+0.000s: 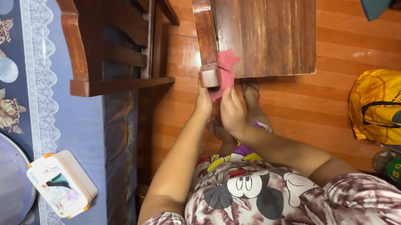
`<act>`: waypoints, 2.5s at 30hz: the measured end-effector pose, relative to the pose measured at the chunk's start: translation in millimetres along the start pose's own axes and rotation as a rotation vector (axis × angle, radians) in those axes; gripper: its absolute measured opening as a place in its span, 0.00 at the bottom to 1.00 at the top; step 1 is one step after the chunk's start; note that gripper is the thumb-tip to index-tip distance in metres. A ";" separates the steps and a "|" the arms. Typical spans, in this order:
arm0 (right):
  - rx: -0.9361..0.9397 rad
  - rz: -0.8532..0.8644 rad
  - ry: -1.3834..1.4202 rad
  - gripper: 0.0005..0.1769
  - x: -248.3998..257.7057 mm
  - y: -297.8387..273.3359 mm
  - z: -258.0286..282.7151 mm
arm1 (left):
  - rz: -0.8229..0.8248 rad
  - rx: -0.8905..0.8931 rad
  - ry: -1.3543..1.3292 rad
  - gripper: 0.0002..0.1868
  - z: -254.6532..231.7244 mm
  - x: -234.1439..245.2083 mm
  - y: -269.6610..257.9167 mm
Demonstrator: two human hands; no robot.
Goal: The person wipes a wooden chair with a pink cloth, cleaning the seat, backrest, and legs. The person moves the chair slightly to reach different parts and continues wiping until the end of the clip.
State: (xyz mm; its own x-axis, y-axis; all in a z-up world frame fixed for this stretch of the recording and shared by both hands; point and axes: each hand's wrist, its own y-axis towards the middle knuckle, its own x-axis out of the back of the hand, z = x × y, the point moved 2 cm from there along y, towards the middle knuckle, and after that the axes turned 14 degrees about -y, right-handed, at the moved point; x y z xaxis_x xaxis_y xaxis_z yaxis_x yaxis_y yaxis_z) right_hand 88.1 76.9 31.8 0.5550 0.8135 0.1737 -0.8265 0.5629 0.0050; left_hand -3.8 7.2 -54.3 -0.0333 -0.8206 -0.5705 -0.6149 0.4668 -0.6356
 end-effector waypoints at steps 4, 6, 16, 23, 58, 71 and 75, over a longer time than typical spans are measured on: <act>-0.027 0.026 0.112 0.33 -13.3 15.8 -40.4 | -0.014 -0.004 0.119 0.32 26.9 36.8 23.4; -0.135 -0.019 0.295 0.35 -29.9 30.2 -84.5 | -0.029 -0.004 0.053 0.31 34.8 42.5 27.0; -0.787 0.117 0.444 0.30 -27.9 78.4 -163.3 | -0.248 0.065 0.200 0.41 3.7 -1.0 -21.5; -0.443 0.045 0.608 0.19 20.3 35.3 -10.5 | -0.193 -0.023 0.197 0.32 36.0 18.4 -20.4; -0.415 0.168 0.476 0.23 271.2 61.2 143.0 | 0.286 0.402 -0.158 0.45 17.2 -223.4 -107.5; -0.285 0.113 0.311 0.24 354.4 98.3 63.0 | 0.261 -0.711 0.707 0.36 -87.8 -263.7 -132.8; 0.048 0.269 -0.086 0.25 344.5 120.8 91.0 | 0.114 -0.602 1.162 0.22 -96.2 -282.2 -149.1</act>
State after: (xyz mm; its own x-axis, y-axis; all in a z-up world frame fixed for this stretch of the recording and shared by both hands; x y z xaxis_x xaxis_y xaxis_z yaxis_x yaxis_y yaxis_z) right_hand 170.9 411.8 181.9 0.3067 0.9162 0.2578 -0.9477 0.3191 -0.0067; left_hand 21.4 137.5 251.5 -0.5770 -0.7306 0.3651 -0.8062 0.5810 -0.1115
